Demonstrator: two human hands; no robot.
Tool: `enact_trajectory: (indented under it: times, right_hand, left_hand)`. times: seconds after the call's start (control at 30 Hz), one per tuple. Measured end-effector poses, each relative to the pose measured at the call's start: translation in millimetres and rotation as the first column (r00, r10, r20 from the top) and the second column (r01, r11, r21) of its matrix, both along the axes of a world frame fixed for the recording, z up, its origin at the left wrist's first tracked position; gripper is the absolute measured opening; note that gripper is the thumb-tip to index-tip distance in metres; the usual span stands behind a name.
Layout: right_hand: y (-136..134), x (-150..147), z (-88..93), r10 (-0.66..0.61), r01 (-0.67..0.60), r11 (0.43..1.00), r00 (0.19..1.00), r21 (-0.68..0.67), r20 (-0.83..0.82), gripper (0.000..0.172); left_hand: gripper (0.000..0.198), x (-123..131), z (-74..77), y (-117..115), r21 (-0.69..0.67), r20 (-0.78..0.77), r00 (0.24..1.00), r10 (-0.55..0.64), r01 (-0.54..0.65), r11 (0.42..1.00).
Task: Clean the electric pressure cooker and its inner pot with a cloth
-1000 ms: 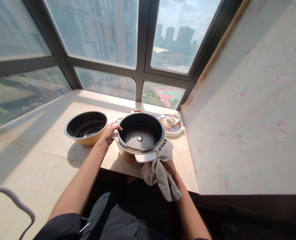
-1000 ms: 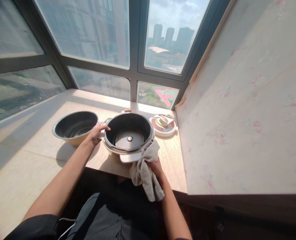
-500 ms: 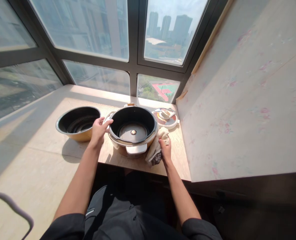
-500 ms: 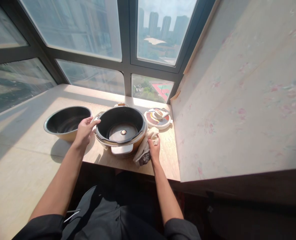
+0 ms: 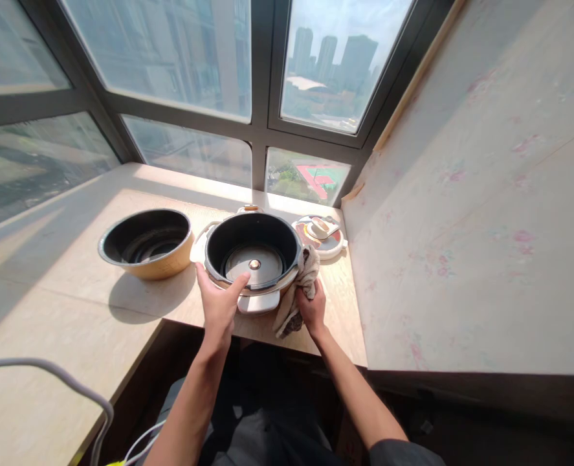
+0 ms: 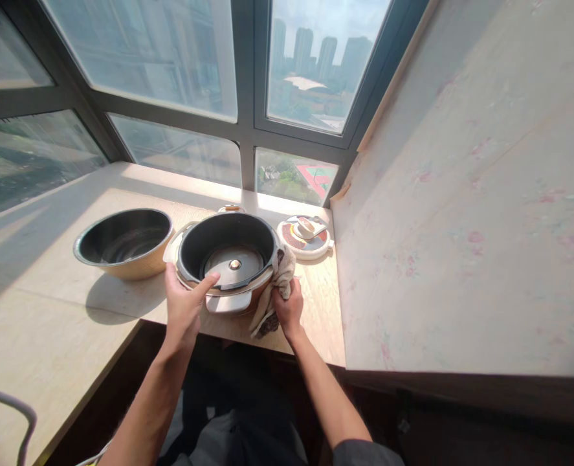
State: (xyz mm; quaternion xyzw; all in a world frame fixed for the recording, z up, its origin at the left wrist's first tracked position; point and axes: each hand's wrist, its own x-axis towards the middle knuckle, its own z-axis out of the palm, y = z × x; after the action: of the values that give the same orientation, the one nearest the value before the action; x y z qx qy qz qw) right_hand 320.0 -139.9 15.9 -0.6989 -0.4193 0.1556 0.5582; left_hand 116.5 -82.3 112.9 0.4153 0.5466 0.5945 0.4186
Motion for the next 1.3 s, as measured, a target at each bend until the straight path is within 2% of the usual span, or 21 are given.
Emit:
enact_trajectory:
  times: [0.1,0.2,0.27,0.33,0.37,0.43,0.5,0.57,0.63,0.7,0.8,0.9,1.0,1.1,1.17,1.3]
  right_hand:
    - [-6.8,4.7,-21.2,0.063,-0.08,0.98,0.993,-0.184,-0.096,0.015]
    - [-15.4,11.6,-19.1,0.122,-0.157,0.96,0.98,-0.231,-0.158,0.021]
    - [-20.2,16.4,-4.6,0.104,-0.132,0.97,0.984,-0.205,-0.141,0.045]
    - [-23.6,21.2,17.4,0.041,-0.055,0.983,0.996,-0.176,-0.084,0.076]
    - [-24.9,23.7,30.0,0.013,-0.019,0.987,0.999,-0.162,-0.038,0.087]
    - [-27.4,28.2,55.6,0.019,-0.009,0.991,0.997,-0.132,0.076,0.086]
    - [-30.8,30.2,78.4,0.072,-0.053,0.993,0.98,-0.103,0.187,0.072]
    - [-35.7,27.2,95.4,0.14,-0.125,0.989,0.957,-0.074,0.254,0.064]
    - [-40.5,18.4,106.3,0.232,-0.223,0.973,0.919,-0.067,0.318,0.063]
    - [-42.7,5.8,113.2,0.356,-0.338,0.934,0.837,-0.119,0.415,0.064]
    - [-38.2,-12.2,123.5,0.553,-0.453,0.83,0.582,-0.327,0.597,0.066]
    - [-28.9,-20.9,136.8,0.64,-0.41,0.755,0.292,-0.512,0.71,0.062]
    - [-25.1,-21.6,146.6,0.637,-0.389,0.737,0.127,-0.553,0.76,0.055]
    - [-29.6,-21.2,146.6,0.627,-0.45,0.708,0.047,-0.545,0.777,0.052]
    - [-33.7,-21.7,143.1,0.636,-0.467,0.694,0.041,-0.548,0.771,0.053]
    - [-33.7,-22.3,139.2,0.651,-0.404,0.709,0.06,-0.578,0.757,0.063]
  left_hand:
    - [0.121,5.0,-8.9,0.7,-0.062,-0.161,0.986,0.038,-0.049,0.997]
    - [0.119,5.9,-15.1,2.0,-0.086,-0.174,0.984,0.03,-0.045,0.995]
    - [0.114,4.9,-17.1,4.9,-0.071,-0.157,0.986,0.053,-0.065,0.995]
    - [0.109,3.2,-18.4,8.7,-0.043,-0.135,0.988,0.08,-0.087,0.995]
    - [0.107,2.2,-18.8,10.5,-0.032,-0.123,0.988,0.088,-0.092,0.995]
    - [0.105,0.1,-19.3,13.0,-0.021,-0.105,0.99,0.09,-0.093,0.995]
    - [0.104,-1.7,-19.1,13.5,-0.026,-0.108,0.99,0.087,-0.091,0.996]
    - [0.103,-2.7,-18.2,12.3,-0.034,-0.125,0.989,0.083,-0.088,0.996]
    - [0.102,-2.9,-17.2,10.7,-0.038,-0.142,0.986,0.082,-0.088,0.995]
    - [0.102,-2.7,-16.5,9.4,-0.035,-0.153,0.985,0.078,-0.085,0.996]
    - [0.102,-2.4,-16.4,8.7,-0.017,-0.152,0.986,0.075,-0.078,0.997]
    - [0.103,-3.4,-17.4,9.1,-0.004,-0.151,0.986,0.071,-0.073,0.997]
    - [0.103,-5.6,-18.9,10.6,-0.001,-0.156,0.986,0.059,-0.06,0.998]
    - [0.105,-8.7,-19.9,13.5,0.0,-0.145,0.988,0.053,-0.054,0.999]
    - [0.106,-10.9,-19.8,15.8,0.0,-0.146,0.988,0.052,-0.053,0.999]
    - [0.106,-15.6,-18.7,20.0,0.005,-0.152,0.988,0.033,-0.032,0.999]
